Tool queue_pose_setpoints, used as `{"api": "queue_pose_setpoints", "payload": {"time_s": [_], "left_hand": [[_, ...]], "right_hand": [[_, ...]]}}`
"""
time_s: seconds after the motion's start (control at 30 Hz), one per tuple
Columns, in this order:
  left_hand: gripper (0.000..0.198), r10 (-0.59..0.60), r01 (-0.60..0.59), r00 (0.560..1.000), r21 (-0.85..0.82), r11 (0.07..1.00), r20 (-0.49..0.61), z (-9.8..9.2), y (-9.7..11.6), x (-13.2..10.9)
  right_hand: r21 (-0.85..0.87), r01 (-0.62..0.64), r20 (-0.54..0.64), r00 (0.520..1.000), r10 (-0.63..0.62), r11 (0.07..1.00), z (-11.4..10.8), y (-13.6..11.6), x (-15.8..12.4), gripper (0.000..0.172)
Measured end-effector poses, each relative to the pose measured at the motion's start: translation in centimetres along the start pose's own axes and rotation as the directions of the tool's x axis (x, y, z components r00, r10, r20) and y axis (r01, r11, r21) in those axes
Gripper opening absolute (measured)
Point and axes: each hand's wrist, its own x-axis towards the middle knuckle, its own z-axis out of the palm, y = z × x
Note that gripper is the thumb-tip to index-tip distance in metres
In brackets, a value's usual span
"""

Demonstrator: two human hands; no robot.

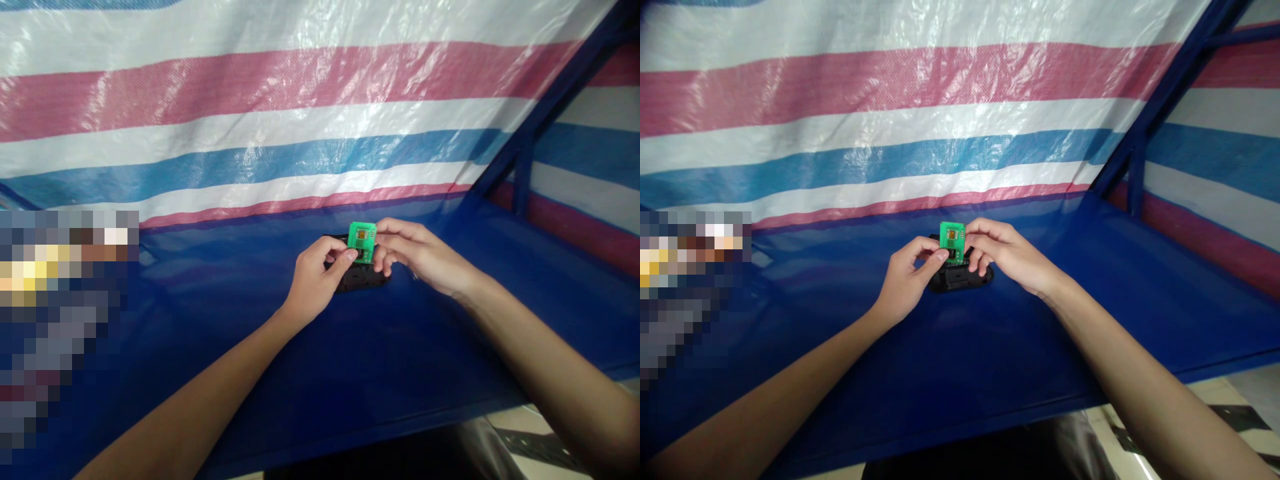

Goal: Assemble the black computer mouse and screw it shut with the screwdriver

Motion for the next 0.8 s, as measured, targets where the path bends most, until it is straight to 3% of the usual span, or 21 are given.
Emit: {"api": "queue_pose_setpoints", "payload": {"time_s": [0.2,0.33,0.47,0.6,0.7,0.8], "left_hand": [[0.018,-0.067,0.064,0.997,-0.088,0.994,-0.033,-0.03,-0.03,0.23],[0.017,-0.038,0.04,0.999,-0.096,0.995,0.027,0.09,0.22,0.05],[0.014,-0.009,0.016,0.999,-0.149,0.989,0.049,0.08,0.53,-0.06],[0.035,0.13,-0.115,0.988,-0.158,0.981,0.084,-0.13,0.44,-0.11],[0.042,0.231,-0.225,0.964,-0.053,0.973,0.134,-0.15,0.21,-0.21],[0.032,0.258,-0.262,0.962,0.044,0.964,0.085,-0.08,-0.08,-0.25]], "right_hand": [[-0.163,0.105,0.025,0.994,-0.102,0.981,0.23,-0.3,-0.07,0.021],[-0.198,0.103,-0.001,0.994,-0.105,0.975,0.35,-0.14,0.01,0.022],[0.021,0.023,-0.05,0.998,-0.022,1.0,0.11,0.09,0.17,0.022],[0.259,-0.062,-0.054,0.995,0.078,0.964,-0.32,0.14,0.28,0.019],[0.276,-0.114,0.009,0.993,0.116,0.954,-0.42,0.1,0.2,0.02],[0.235,-0.162,0.096,0.985,0.143,0.958,-0.27,0.07,0.0,0.02]]}}
